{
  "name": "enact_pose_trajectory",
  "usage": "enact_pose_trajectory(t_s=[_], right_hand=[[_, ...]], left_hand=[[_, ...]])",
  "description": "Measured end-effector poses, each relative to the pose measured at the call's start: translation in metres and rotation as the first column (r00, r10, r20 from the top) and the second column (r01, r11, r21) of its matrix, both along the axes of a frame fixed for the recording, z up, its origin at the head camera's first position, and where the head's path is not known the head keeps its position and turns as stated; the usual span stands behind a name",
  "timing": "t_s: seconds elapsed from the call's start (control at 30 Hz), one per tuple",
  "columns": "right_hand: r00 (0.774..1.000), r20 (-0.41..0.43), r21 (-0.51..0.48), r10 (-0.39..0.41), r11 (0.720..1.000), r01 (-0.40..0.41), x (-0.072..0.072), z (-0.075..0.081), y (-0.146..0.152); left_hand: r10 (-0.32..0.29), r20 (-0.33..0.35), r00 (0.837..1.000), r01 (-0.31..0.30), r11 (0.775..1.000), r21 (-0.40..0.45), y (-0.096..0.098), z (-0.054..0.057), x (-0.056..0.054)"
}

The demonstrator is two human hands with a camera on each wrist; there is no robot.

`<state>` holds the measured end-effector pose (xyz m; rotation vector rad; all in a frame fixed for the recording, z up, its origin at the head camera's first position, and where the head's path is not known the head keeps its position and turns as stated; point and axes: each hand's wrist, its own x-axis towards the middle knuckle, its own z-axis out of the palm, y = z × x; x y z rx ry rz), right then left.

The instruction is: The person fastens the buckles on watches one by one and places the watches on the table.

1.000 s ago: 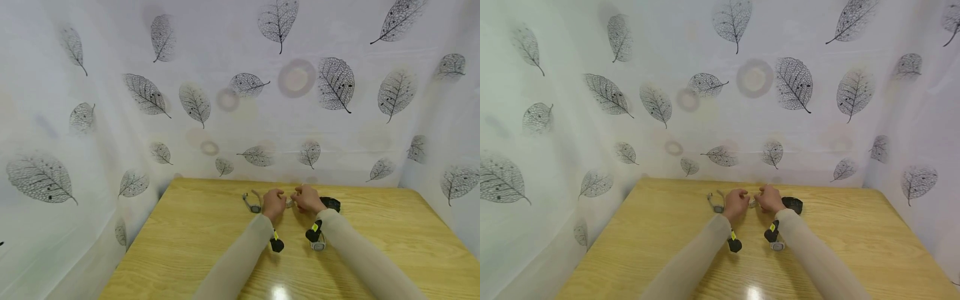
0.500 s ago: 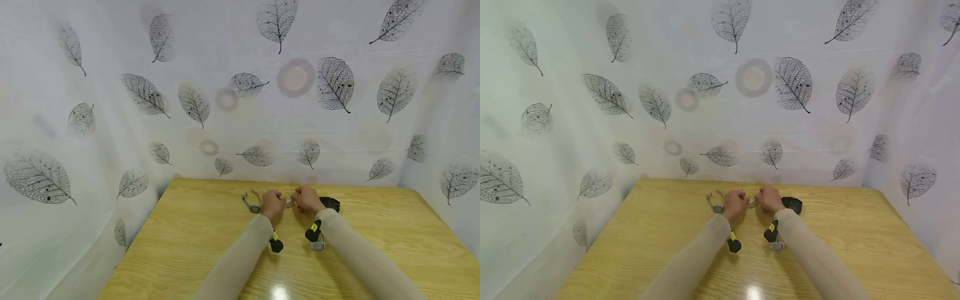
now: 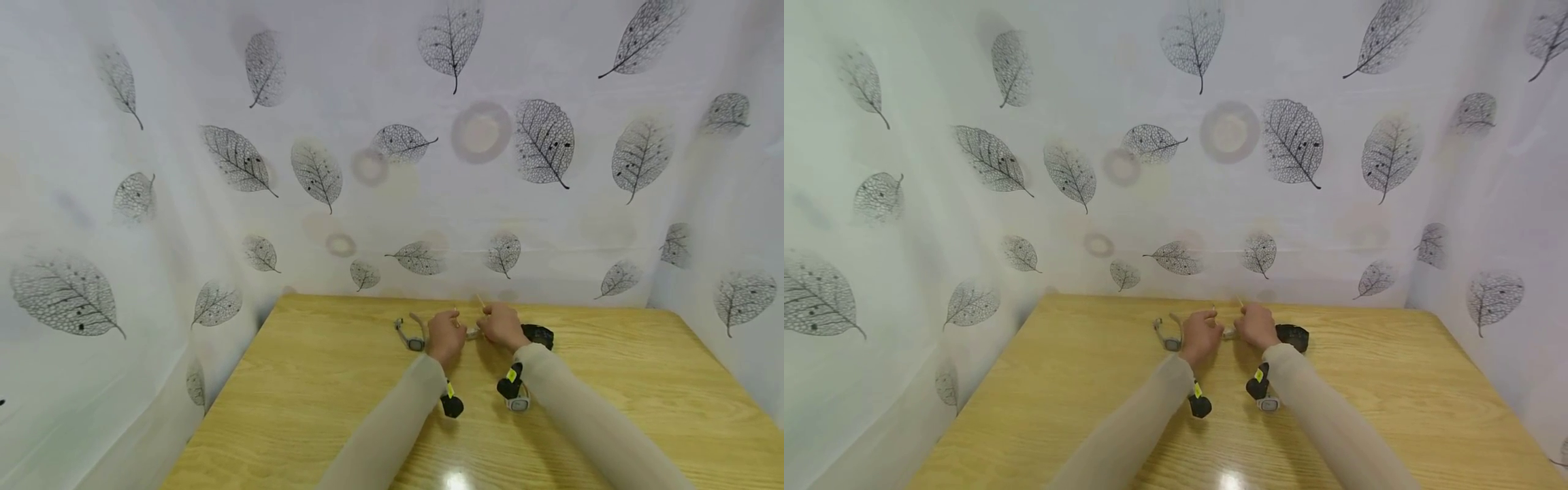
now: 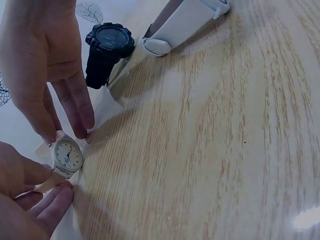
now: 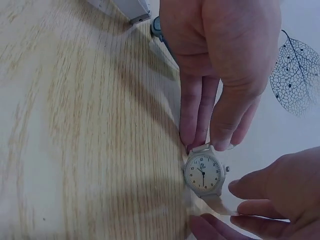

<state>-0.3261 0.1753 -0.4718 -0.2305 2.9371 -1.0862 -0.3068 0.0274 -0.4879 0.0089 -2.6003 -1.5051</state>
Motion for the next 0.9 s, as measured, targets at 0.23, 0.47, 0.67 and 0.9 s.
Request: enact_pose_trajectory(t_s=[0.23,0.47,0.67,0.9], right_hand=[[0.999,-0.028,-0.002,-0.032,1.000,0.032,0.005,0.005,-0.001],[0.995,-0.094,-0.032,-0.024,0.999,0.021,0.013,0.010,0.005],[0.987,-0.154,-0.154,-0.034,0.988,0.010,0.019,0.018,0.011],[0.988,-0.140,-0.290,-0.068,0.957,0.025,0.028,0.029,0.017]], left_hand=[[0.001,0.017,1.000,-0.001,0.999,0.046,-0.003,-0.006,-0.002],[-0.024,-0.006,1.000,0.024,0.982,0.188,-0.006,-0.005,-0.001],[-0.130,-0.001,0.992,0.120,0.914,0.387,-0.016,0.002,0.000],[-0.213,0.001,0.977,0.182,0.838,0.514,-0.029,0.017,0.007]])
